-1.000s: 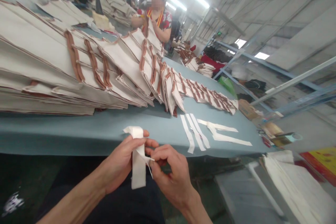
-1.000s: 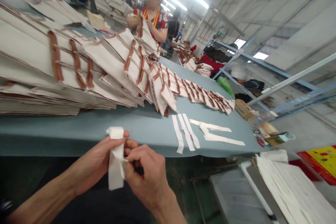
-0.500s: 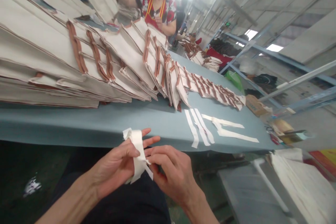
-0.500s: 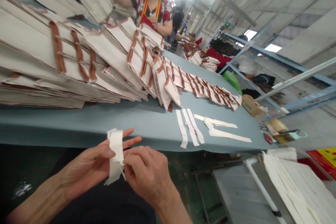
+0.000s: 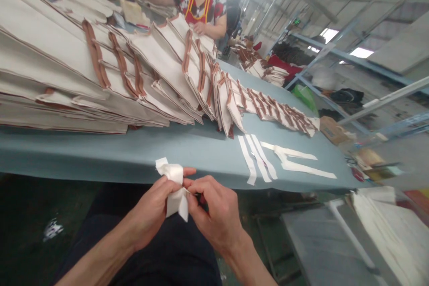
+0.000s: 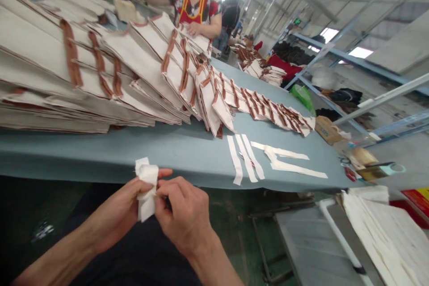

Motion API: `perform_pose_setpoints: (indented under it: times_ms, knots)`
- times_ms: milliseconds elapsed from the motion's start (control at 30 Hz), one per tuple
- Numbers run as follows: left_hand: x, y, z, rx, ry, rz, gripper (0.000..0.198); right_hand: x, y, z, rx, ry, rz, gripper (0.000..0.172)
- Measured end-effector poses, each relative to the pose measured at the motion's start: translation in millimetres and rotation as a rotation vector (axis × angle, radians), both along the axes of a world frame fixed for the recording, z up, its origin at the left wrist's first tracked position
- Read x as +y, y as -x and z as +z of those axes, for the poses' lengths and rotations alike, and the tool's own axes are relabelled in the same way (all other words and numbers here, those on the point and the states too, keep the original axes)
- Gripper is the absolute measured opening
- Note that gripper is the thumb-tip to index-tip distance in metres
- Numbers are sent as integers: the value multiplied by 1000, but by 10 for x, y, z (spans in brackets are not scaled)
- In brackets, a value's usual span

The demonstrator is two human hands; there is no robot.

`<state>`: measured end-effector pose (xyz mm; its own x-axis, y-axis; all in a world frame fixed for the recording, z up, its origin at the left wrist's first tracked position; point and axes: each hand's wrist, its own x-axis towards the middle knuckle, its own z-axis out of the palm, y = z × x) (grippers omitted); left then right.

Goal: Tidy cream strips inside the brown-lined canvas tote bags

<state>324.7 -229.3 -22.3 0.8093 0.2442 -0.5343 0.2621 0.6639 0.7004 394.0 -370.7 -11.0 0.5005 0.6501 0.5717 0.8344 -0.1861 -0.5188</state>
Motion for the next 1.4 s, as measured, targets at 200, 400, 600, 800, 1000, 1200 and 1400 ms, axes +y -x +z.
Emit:
perform_pose_setpoints:
  times_ms: [200,400,600,800,1000,1200,1400]
  knots:
    - [-17,71,-91,-9,-81,-66,51,-39,-20,-1,134,-23,-57,16]
    - [-10,134,-81,-50,-170,-166,58,-102,-56,79,539,98,-91,16]
    - [35,219,-74,-169,-305,-239,56,-93,-49,113,585,78,-93,18]
    - [78,229,18,-168,-421,-262,51,-99,-35,184,473,105,-70,20]
    - [60,158,112,-105,-436,-188,33,-75,-28,236,420,100,-57,14]
    - [25,216,-74,-26,-443,-110,44,-133,-21,247,260,-102,-83,11]
    - [-13,224,-27,1,-489,-70,43,-82,65,86,437,-54,-304,31]
